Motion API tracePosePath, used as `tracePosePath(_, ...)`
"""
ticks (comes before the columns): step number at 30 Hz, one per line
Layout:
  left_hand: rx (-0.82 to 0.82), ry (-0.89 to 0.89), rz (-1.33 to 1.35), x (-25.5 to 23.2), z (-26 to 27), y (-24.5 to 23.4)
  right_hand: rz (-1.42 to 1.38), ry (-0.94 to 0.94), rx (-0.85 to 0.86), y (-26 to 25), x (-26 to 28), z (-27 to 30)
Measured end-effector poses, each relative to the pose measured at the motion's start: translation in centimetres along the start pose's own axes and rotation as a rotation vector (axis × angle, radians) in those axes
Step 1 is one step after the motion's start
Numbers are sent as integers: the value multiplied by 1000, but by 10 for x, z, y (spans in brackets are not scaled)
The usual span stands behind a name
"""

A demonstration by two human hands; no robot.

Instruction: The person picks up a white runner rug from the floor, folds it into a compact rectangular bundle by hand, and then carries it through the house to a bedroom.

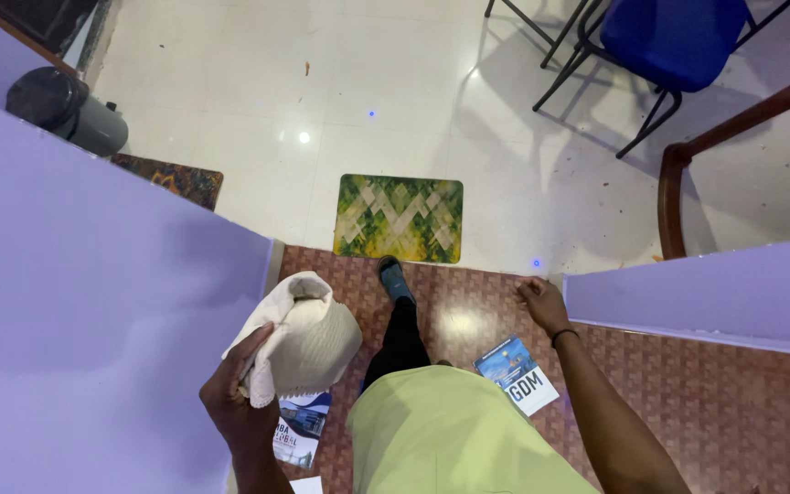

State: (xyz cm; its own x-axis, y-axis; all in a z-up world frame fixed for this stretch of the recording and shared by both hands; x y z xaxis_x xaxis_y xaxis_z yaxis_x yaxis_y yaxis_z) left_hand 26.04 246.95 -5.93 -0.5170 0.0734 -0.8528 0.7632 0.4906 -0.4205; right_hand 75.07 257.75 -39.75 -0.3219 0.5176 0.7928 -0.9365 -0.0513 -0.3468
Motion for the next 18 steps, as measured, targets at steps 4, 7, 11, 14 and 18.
tracePosePath(4, 23, -27, -18, 33, -75, 37, 374, 95, 58, 20, -22, -25)
tracePosePath(7, 1, -16, -65, 47, -148, 66, 646, 272, 255, 20, -59, -29)
tracePosePath(11, 72, 40, -22, 57, -249, 104, 706, 123, 260, 5, -26, -51)
tracePosePath(14, 148, 125, -61, 55, -316, 133, 255, 314, -2, -3, 6, -97)
tracePosePath(18, 199, 156, -16, 56, -388, 180, -147, 363, -184, 6, 70, -148)
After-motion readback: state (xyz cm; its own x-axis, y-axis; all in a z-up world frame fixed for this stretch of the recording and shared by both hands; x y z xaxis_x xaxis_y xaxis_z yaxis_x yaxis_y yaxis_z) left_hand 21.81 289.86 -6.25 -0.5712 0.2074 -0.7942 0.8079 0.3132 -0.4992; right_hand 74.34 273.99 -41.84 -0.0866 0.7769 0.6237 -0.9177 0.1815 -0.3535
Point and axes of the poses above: each hand's wrist, its own z-axis away from the middle knuckle, its own y-axis out of the palm, x = y × z, the point moved 2 cm from there along -z, towards the middle knuckle
